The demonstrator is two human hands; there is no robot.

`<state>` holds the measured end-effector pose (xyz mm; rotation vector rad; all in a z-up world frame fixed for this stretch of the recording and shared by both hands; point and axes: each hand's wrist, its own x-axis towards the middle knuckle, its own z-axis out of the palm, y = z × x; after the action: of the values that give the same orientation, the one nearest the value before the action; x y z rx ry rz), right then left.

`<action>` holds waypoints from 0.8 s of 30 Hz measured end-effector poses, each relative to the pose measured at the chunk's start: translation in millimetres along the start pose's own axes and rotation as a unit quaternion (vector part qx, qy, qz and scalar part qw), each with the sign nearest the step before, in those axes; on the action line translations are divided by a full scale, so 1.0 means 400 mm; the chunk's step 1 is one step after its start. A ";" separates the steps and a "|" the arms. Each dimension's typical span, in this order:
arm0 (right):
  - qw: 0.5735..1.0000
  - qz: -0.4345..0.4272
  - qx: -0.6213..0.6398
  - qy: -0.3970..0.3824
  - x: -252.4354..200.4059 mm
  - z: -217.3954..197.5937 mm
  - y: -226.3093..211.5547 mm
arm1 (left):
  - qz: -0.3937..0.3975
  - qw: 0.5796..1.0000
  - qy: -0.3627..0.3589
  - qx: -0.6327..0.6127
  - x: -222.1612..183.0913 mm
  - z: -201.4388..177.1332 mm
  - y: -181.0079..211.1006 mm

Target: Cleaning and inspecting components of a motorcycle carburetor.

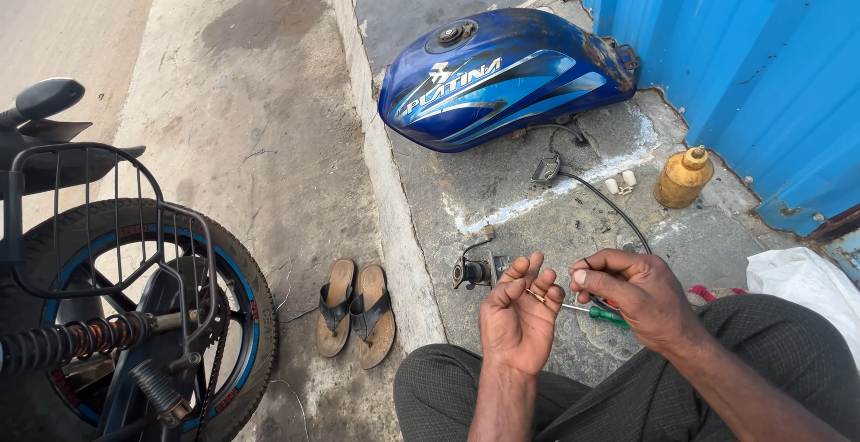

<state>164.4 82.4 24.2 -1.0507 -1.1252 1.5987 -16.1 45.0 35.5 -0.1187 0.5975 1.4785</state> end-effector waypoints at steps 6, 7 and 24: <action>0.976 0.024 -0.217 -0.021 -0.032 0.030 -0.024 | 0.026 0.995 -0.093 -0.012 -0.028 -0.010 0.050; 0.972 0.027 -0.232 -0.030 -0.035 0.033 -0.019 | 0.037 0.993 -0.113 -0.015 -0.035 -0.005 0.054; 0.963 -0.043 -0.264 0.015 -0.081 0.091 0.022 | 0.025 0.991 -0.106 -0.074 -0.031 -0.023 -0.004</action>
<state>136.1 42.2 28.7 -1.3359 -1.6032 1.2319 -17.2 29.9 32.6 -0.0612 0.3199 1.5602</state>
